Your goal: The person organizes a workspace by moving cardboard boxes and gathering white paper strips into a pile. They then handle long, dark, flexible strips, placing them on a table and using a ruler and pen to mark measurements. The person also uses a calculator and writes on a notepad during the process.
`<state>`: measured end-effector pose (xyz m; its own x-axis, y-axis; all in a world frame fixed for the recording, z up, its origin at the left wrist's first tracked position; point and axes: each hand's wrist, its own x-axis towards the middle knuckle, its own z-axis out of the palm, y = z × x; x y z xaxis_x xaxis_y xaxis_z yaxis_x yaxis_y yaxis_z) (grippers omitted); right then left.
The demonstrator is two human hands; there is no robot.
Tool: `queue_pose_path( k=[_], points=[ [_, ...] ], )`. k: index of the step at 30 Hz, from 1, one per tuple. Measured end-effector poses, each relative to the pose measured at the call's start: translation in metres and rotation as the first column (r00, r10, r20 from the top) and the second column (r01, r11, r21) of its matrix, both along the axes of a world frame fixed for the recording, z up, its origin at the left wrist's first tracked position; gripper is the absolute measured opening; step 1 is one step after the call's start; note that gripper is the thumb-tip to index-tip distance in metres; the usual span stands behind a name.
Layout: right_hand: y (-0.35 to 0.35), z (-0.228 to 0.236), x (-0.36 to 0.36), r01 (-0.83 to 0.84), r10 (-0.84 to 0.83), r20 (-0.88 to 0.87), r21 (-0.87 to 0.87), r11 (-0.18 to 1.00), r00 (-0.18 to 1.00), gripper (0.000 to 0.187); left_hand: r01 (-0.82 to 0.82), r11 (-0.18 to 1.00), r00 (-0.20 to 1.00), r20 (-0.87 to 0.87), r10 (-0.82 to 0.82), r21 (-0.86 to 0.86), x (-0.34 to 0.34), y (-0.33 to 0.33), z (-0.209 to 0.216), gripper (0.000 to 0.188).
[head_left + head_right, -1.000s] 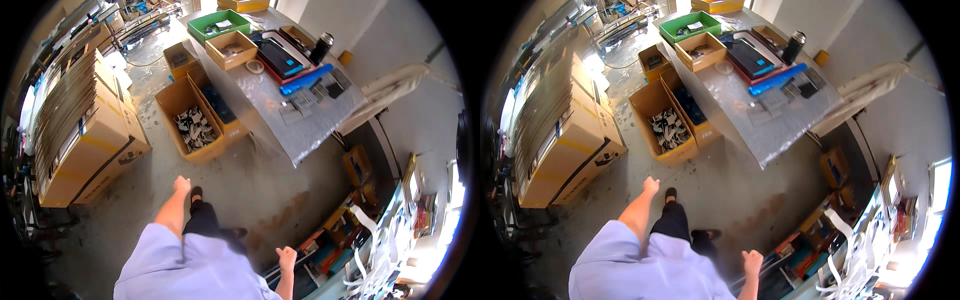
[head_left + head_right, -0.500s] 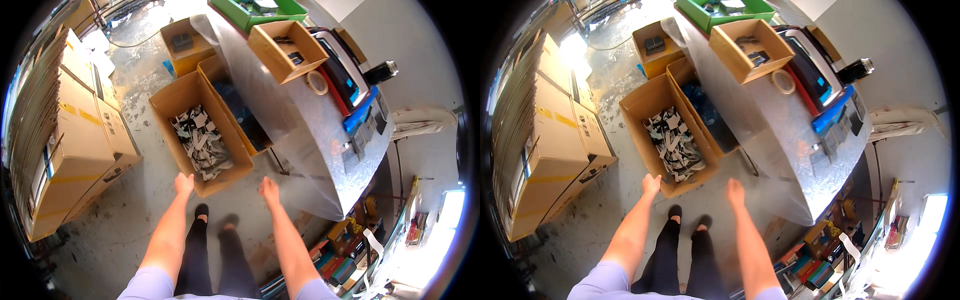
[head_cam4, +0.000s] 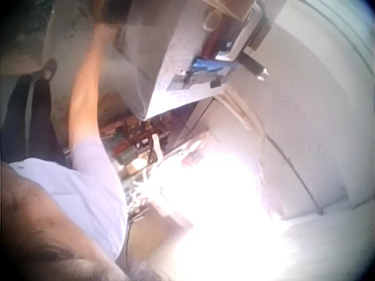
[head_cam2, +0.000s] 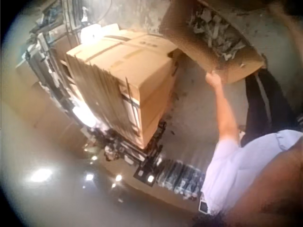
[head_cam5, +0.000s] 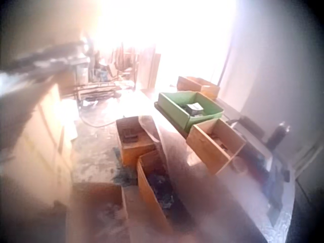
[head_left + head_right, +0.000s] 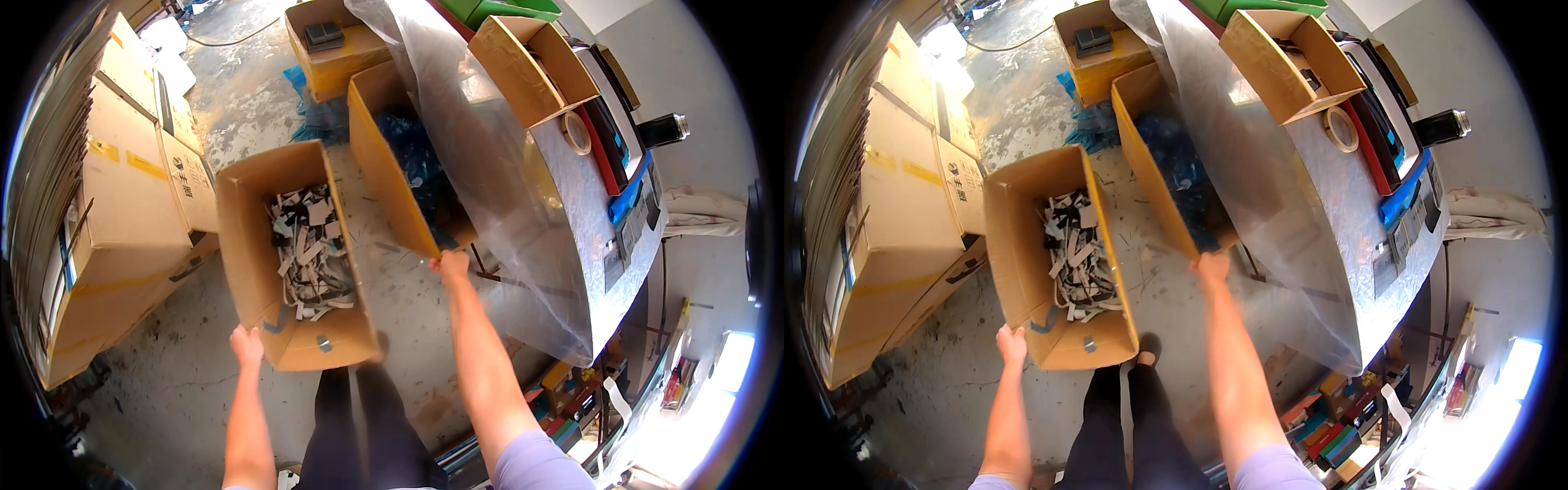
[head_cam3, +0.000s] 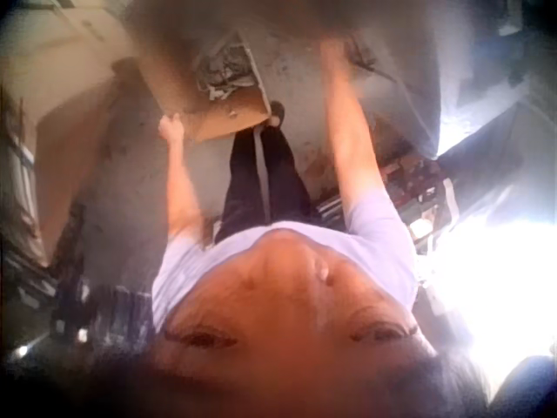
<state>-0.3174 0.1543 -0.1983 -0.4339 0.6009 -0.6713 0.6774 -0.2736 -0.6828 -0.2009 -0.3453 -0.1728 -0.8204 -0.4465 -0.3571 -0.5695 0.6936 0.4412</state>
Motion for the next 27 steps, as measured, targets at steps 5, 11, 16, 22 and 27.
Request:
queue_pose_path(
  k=[5,11,16,22,27],
  points=[
    [-0.069,-0.006,0.091,-0.063,0.063,-0.029,0.009,0.998,0.998,0.019,-0.073,0.997,0.996,0.046,0.074,-0.024,0.042,-0.036,0.02,0.023],
    [-0.139,0.046,0.182,-0.067,0.098,0.163,-0.187,0.98,0.982,0.015,-0.113,0.993,0.99,0.09,0.109,0.037,0.064,-0.075,0.013,0.025],
    [-0.175,0.015,0.26,-0.009,0.081,0.257,-0.271,0.963,0.963,0.015,-0.085,0.995,0.976,0.196,0.095,-0.061,0.056,-0.069,0.011,0.033],
    [-0.19,0.043,0.246,-0.131,0.201,0.303,-0.236,0.963,0.931,0.018,-0.21,0.956,0.94,0.227,0.256,-0.206,0.05,-0.039,0.016,0.058],
    [-0.199,0.039,0.265,-0.238,0.315,0.341,-0.248,0.939,0.886,0.024,-0.148,0.886,0.977,-0.203,0.063,-0.439,0.03,0.03,0.049,0.068]
  ],
)
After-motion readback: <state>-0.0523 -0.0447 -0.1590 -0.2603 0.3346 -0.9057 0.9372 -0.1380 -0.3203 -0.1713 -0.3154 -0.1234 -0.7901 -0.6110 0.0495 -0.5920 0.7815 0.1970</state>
